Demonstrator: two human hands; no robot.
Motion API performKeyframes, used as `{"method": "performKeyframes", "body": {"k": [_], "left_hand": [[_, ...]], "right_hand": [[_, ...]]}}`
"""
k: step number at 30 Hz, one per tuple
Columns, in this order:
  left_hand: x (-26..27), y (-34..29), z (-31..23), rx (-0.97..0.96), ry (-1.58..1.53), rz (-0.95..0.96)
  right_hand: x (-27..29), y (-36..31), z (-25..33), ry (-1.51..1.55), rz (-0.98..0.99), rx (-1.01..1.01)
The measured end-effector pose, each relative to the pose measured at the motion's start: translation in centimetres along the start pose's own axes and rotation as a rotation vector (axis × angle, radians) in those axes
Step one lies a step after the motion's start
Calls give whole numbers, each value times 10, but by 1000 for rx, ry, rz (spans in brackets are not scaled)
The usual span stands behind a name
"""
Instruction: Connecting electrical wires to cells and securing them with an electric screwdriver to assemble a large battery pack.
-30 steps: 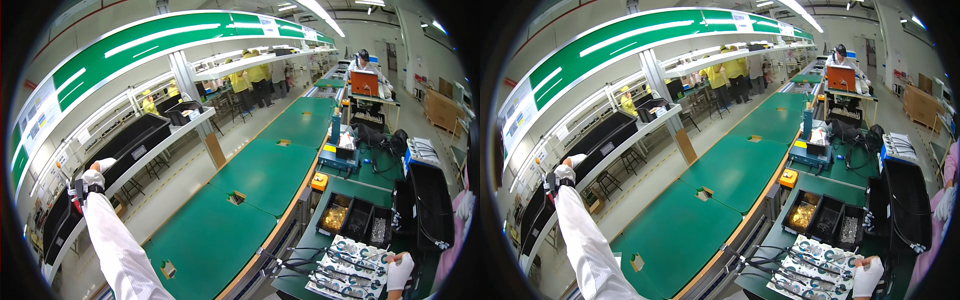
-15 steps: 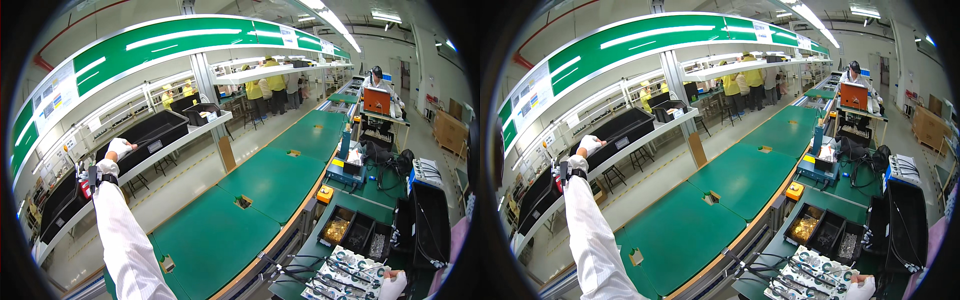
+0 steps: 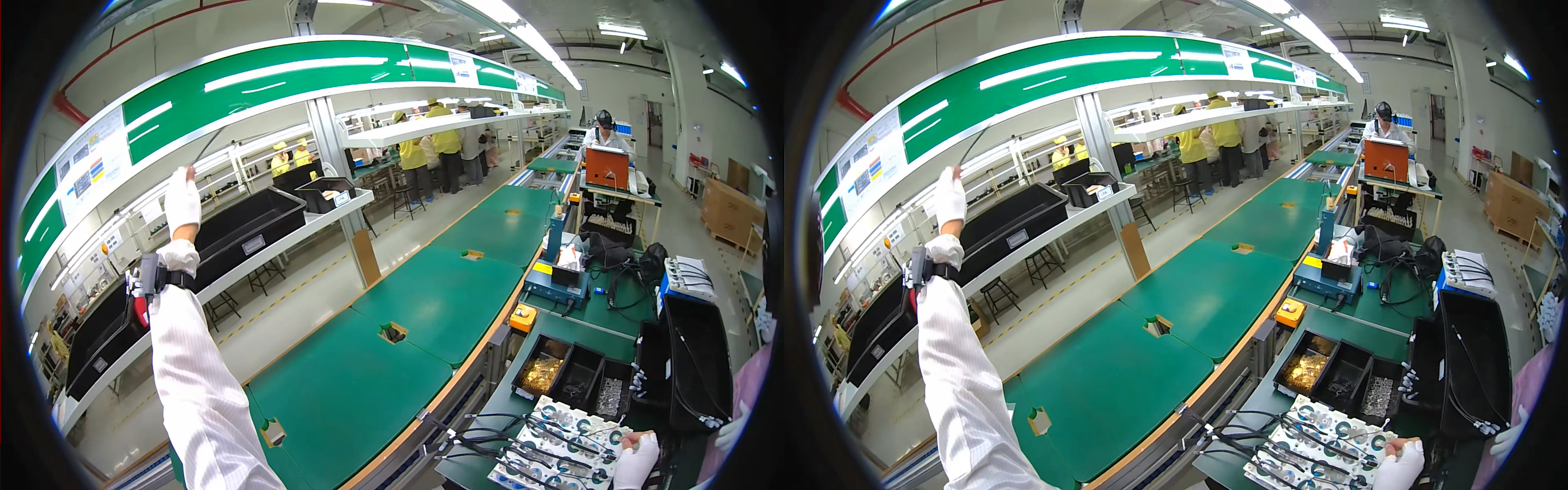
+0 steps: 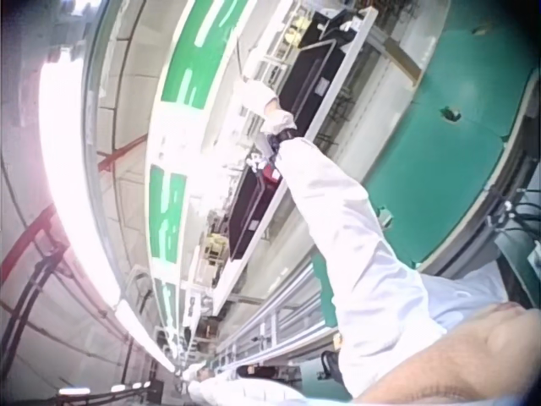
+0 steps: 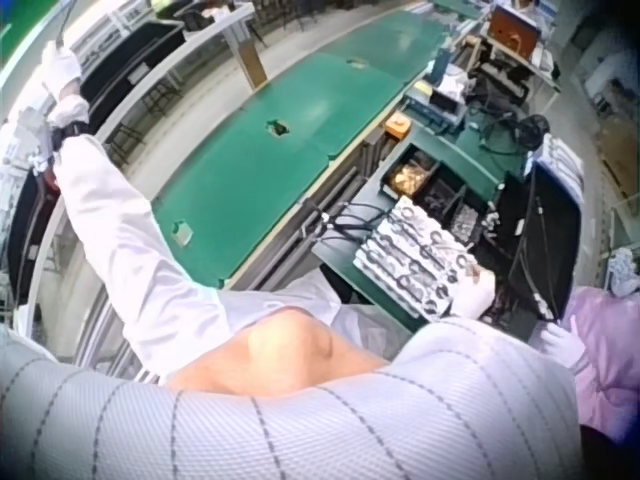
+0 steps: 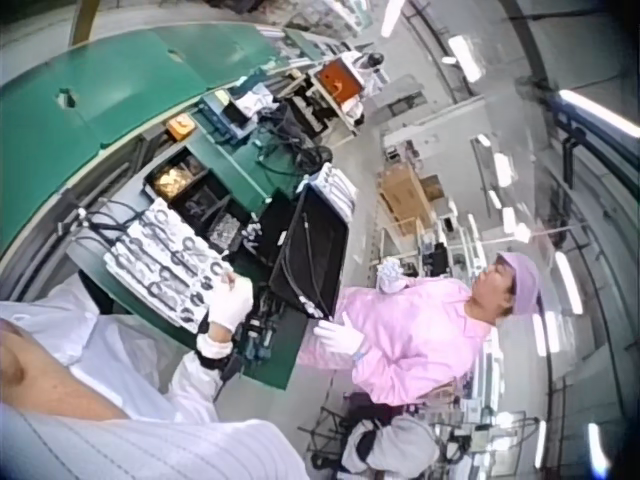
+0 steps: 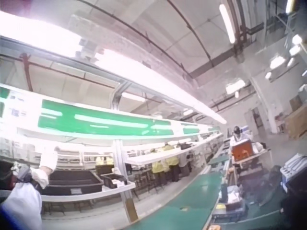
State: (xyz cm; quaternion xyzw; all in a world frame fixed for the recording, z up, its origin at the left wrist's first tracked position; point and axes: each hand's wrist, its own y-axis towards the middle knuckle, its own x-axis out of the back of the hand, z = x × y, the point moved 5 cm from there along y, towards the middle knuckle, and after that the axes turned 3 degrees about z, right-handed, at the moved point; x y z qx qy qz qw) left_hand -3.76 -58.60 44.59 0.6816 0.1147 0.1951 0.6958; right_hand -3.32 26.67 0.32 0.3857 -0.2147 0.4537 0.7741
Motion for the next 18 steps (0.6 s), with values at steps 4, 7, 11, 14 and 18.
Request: {"method": "performKeyframes", "body": {"k": [4, 7, 11, 14, 18], "left_hand": [[40, 27, -124, -237, -164, -218], [89, 17, -226, -344, -338, -189], [101, -63, -335, -614, -594, 164], [108, -155, -418, -747, -829, 584], [115, -269, -486, -971, -1080, 968]], "right_hand": [[7, -3, 13, -9, 21, 207], [-9, -1, -8, 150, -25, 67], [-11, -3, -27, 210, -70, -220], [-9, -2, -23, 170, -121, -32], [-7, 0, -12, 131, -58, 5]]}}
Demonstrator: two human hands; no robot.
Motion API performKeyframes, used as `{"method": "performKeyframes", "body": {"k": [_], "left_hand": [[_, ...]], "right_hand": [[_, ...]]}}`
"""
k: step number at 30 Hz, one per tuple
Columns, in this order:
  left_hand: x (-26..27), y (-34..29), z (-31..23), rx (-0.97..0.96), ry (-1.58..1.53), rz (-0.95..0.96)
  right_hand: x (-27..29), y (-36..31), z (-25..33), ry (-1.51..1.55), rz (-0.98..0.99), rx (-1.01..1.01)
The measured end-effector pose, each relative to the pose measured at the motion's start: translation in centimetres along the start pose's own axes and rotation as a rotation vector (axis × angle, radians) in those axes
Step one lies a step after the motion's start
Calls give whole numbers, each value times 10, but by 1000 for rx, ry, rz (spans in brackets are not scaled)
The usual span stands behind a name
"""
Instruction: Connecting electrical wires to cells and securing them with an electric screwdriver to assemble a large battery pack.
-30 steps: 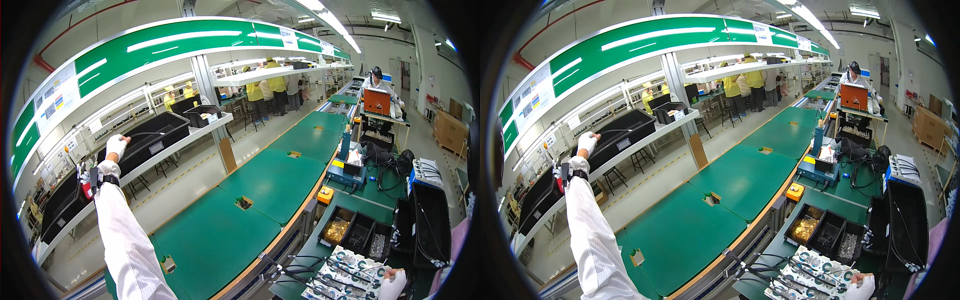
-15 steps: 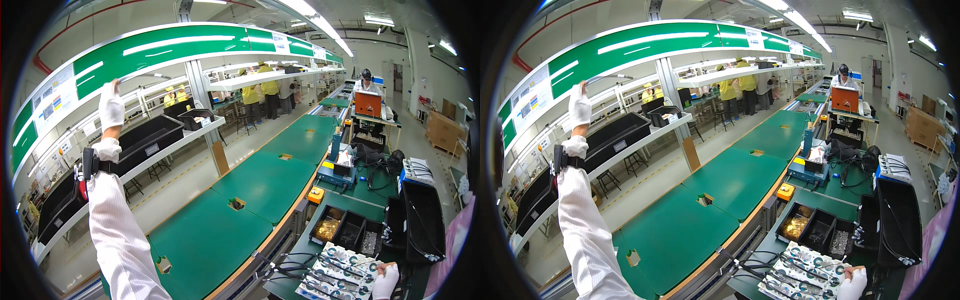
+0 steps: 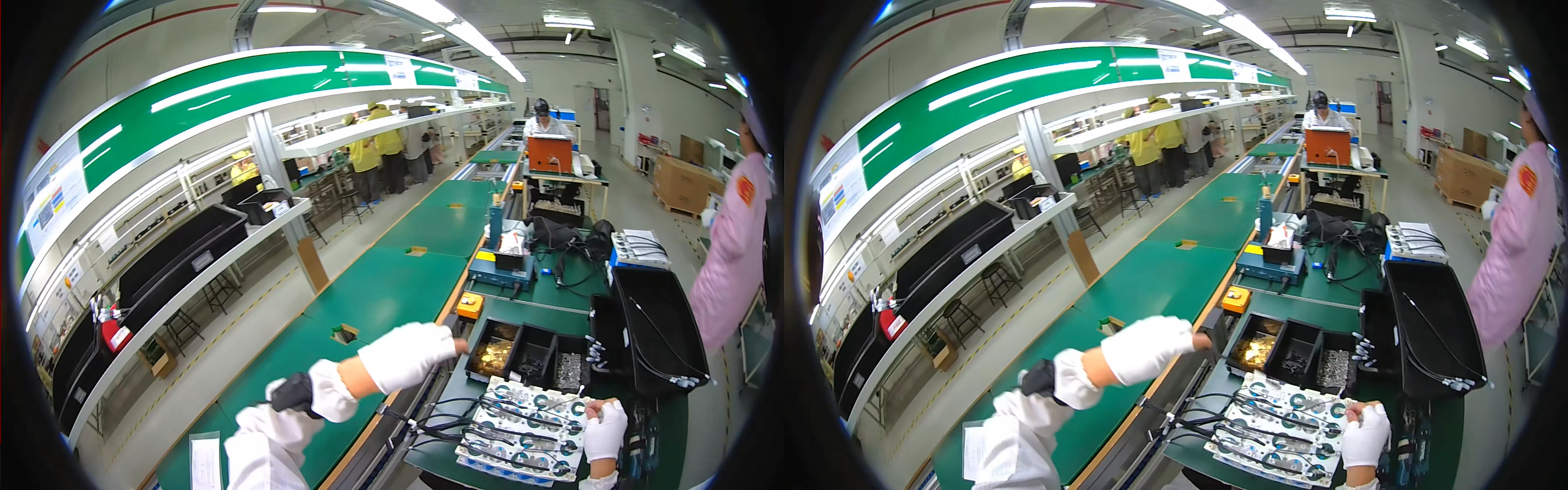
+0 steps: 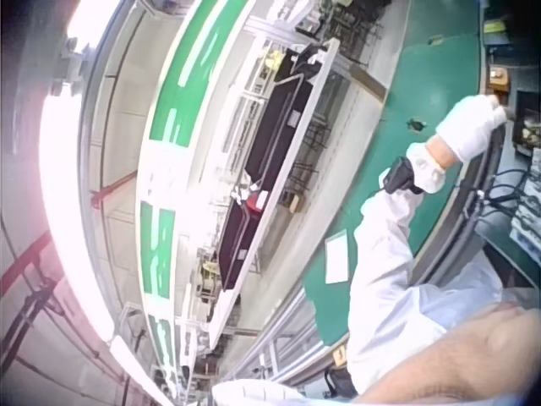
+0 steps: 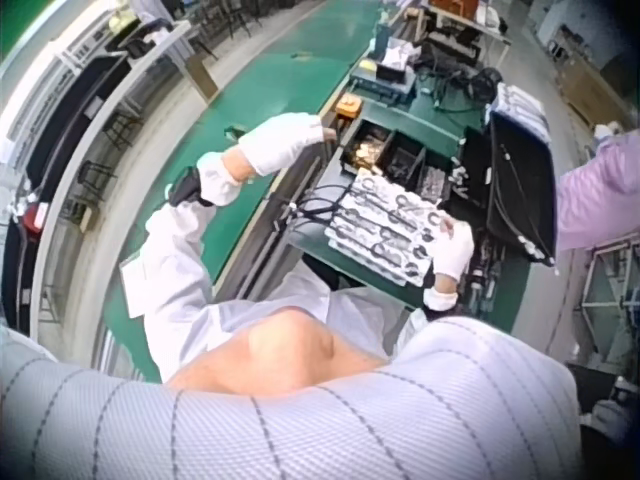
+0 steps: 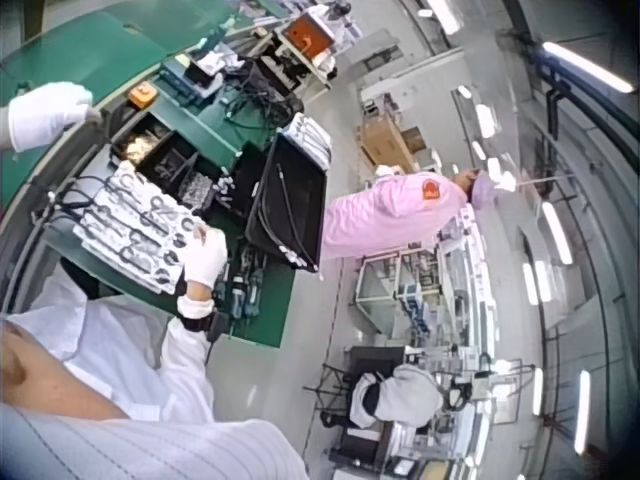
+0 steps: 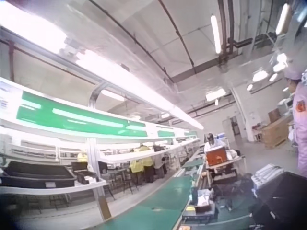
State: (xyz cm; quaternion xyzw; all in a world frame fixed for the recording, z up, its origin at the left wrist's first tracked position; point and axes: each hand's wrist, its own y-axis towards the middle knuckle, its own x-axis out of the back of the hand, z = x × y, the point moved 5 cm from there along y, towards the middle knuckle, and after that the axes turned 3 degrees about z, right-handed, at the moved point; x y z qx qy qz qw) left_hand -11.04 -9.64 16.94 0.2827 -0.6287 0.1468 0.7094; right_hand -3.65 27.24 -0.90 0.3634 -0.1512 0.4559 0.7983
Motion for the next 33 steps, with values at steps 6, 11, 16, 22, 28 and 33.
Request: {"method": "performKeyframes", "body": {"k": [6, 11, 16, 22, 28, 33], "left_hand": [[-113, 38, -30, 73, -547, 341], [-135, 72, -91, -109, -584, 281], [-133, 115, -118, 7, -543, 101], [-152, 127, -115, 251, -308, 192], [-167, 141, -132, 128, -282, 200], [-164, 149, -118, 295, -351, 113]], "right_hand": [[-4, -7, -5, 5, -2, -13], [1, -10, 3, 35, -20, 30], [9, -3, 8, -2, 7, 166], [4, 5, 7, 72, 146, 24], [8, 0, -6, 37, 104, 34], [12, 3, 12, -94, 92, 218]]}}
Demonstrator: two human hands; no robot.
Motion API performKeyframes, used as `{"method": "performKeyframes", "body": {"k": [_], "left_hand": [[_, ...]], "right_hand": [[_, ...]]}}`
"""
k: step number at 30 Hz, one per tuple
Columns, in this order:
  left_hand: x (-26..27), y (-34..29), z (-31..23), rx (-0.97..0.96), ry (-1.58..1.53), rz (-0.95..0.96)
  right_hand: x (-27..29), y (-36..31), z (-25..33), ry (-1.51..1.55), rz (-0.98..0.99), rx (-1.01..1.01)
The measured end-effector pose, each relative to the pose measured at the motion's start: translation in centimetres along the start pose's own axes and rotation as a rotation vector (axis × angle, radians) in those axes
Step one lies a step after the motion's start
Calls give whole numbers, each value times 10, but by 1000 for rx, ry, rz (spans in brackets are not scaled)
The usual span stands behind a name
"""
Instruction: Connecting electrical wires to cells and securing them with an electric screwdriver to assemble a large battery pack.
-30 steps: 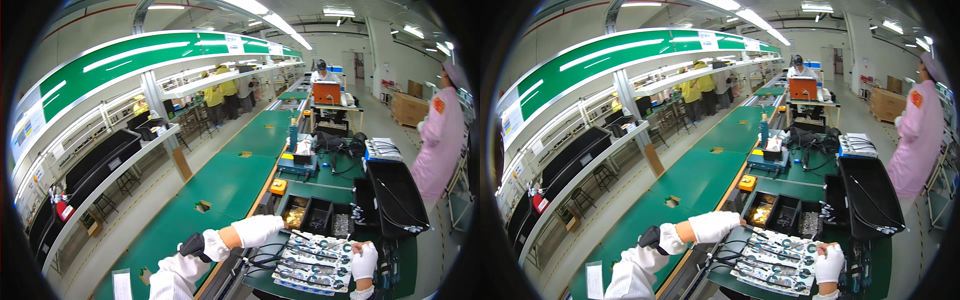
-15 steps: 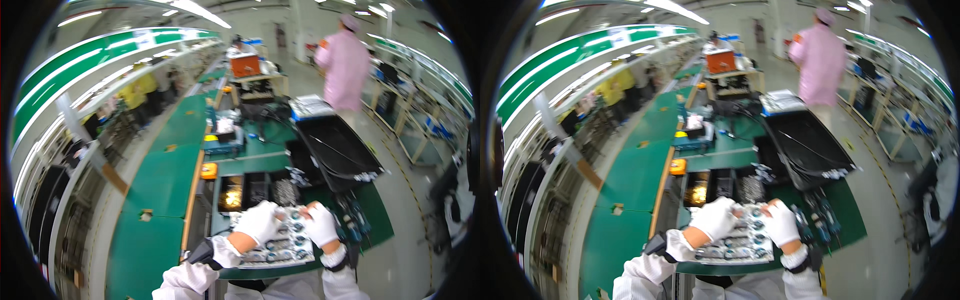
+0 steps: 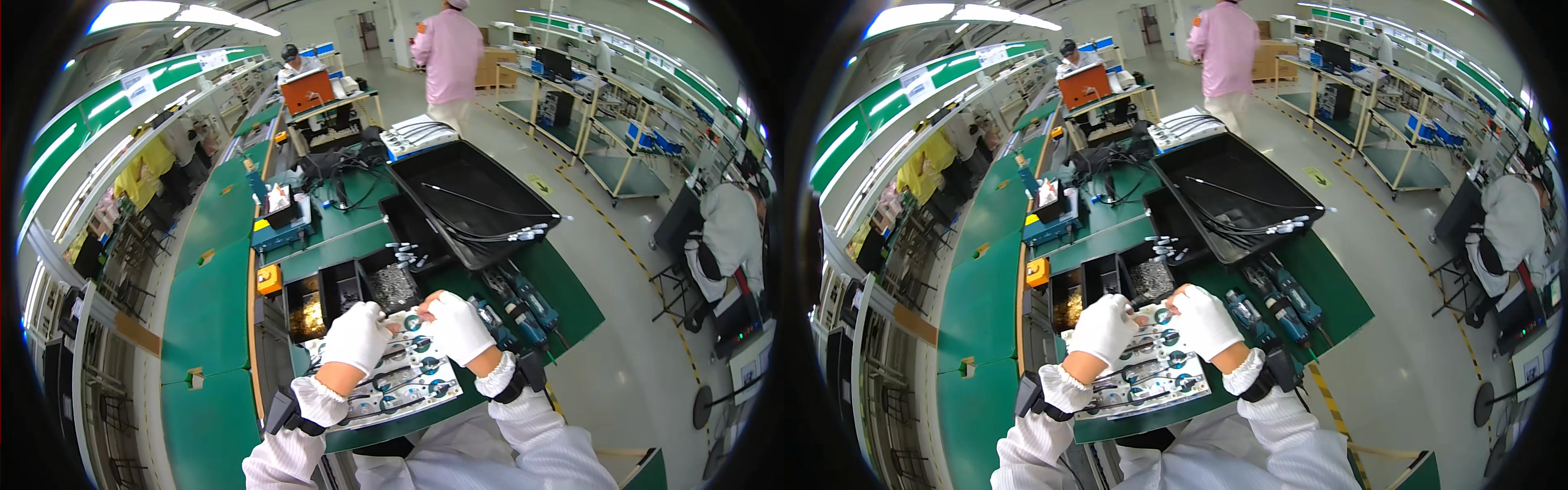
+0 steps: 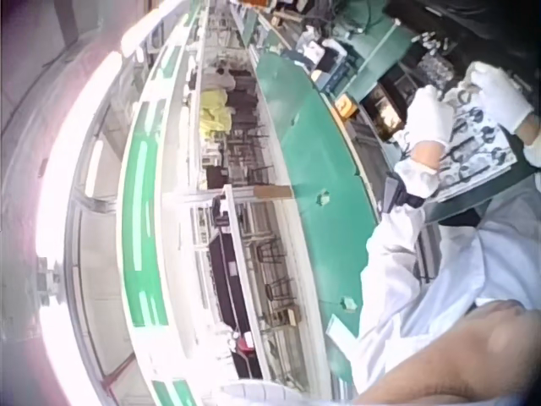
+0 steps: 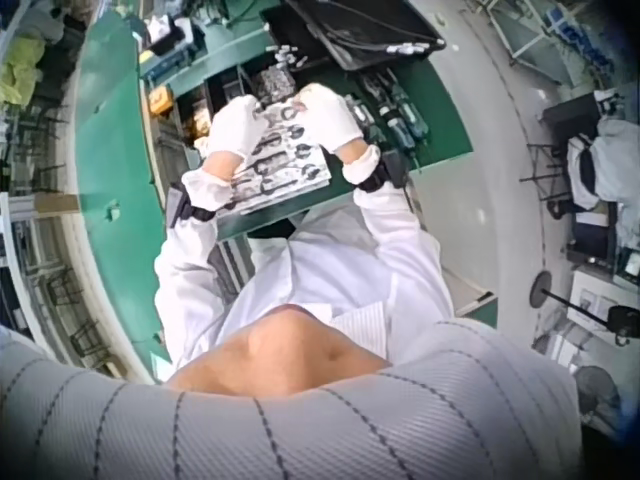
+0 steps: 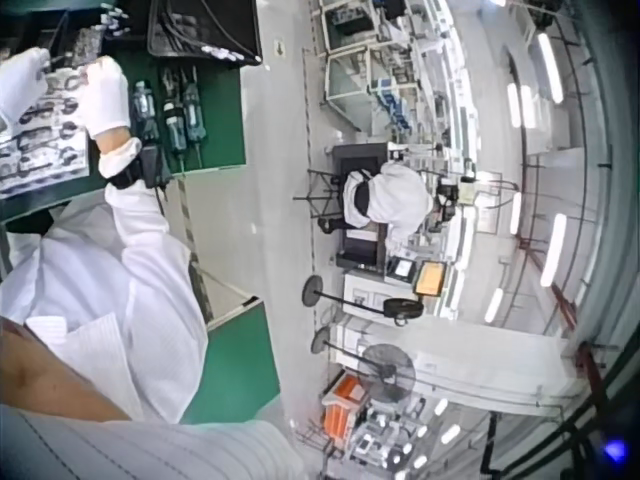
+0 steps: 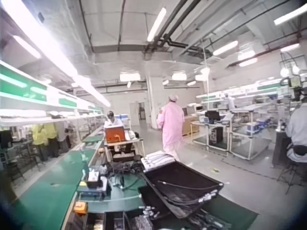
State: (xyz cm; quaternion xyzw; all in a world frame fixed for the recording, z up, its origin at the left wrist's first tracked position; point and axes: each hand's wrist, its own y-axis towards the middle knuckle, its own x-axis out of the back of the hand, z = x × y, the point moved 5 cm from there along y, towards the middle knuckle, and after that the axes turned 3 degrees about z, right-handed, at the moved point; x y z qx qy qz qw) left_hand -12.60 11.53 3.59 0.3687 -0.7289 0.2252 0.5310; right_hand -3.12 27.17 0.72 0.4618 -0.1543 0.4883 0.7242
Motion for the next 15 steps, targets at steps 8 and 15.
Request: {"method": "performKeyframes", "body": {"k": [8, 15], "left_hand": [[-14, 16, -2, -172, 68, 112], [-2, 4, -18, -205, 61, 6]], "right_hand": [[1, -13, -21, 243, -128, -243], [-16, -29, -39, 487, -147, -432]]}}
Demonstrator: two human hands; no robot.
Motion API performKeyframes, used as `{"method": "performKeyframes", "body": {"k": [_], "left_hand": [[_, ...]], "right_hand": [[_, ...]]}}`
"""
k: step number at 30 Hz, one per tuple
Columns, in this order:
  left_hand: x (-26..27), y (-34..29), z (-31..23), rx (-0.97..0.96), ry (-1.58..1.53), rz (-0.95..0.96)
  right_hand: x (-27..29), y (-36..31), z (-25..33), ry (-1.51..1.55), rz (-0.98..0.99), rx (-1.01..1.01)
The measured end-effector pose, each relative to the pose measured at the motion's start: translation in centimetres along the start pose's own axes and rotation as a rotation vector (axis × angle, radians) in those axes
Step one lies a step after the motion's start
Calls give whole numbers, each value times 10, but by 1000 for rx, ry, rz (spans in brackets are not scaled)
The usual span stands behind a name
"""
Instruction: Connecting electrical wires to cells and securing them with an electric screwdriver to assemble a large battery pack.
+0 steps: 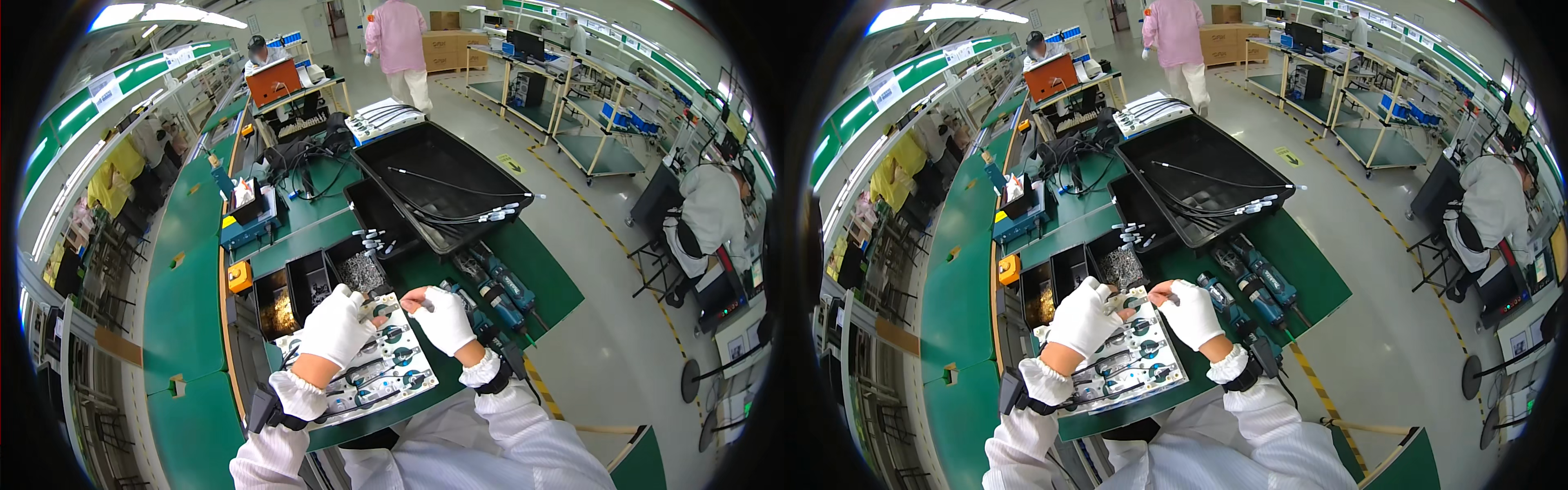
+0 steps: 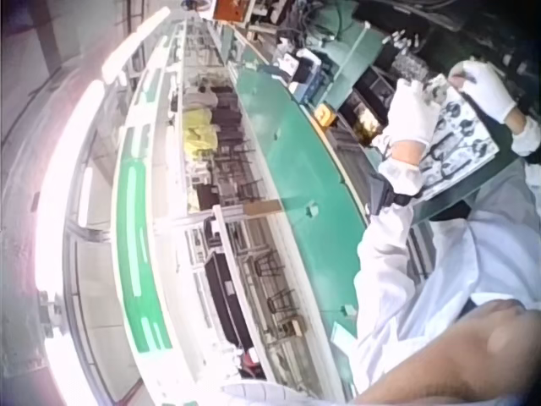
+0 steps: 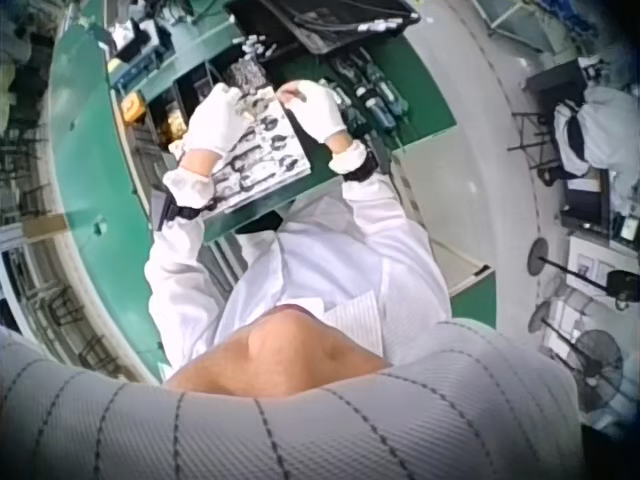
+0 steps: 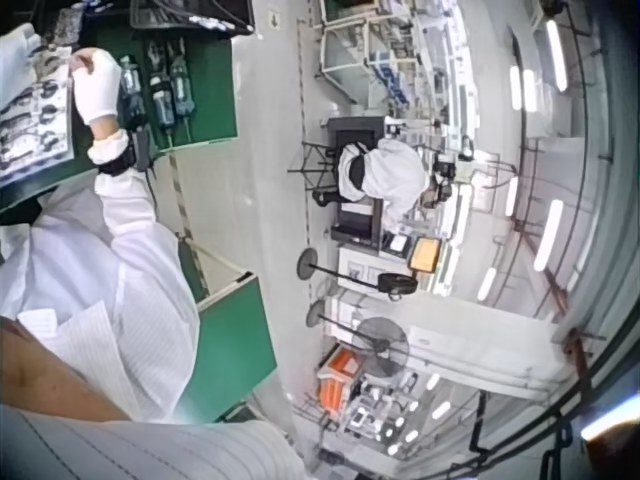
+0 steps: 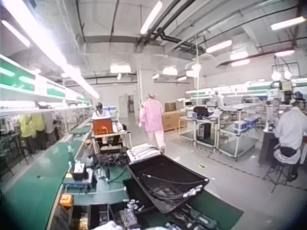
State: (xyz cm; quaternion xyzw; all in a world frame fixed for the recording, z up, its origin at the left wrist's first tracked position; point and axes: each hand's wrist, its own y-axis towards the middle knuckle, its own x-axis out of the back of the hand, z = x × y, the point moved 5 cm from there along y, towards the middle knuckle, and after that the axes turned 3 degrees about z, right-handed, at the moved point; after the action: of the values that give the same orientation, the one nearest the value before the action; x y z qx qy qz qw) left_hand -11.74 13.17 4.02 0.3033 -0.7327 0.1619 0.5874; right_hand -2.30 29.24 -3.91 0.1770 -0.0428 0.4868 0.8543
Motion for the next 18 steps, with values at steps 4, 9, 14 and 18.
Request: {"method": "performKeyframes", "body": {"k": [4, 9, 14, 18], "left_hand": [[-6, -3, -1, -39, 6, 30], [-16, -3, 3, -87, -17, -21], [-18, 1, 10, -60, -205, 10], [-20, 0, 15, 79, -447, 78]], "right_hand": [[1, 2, -8, 177, 27, -77], [1, 8, -5, 312, 44, -99], [-6, 8, -4, 291, 75, -97], [-11, 12, 10, 209, 84, -82]]}}
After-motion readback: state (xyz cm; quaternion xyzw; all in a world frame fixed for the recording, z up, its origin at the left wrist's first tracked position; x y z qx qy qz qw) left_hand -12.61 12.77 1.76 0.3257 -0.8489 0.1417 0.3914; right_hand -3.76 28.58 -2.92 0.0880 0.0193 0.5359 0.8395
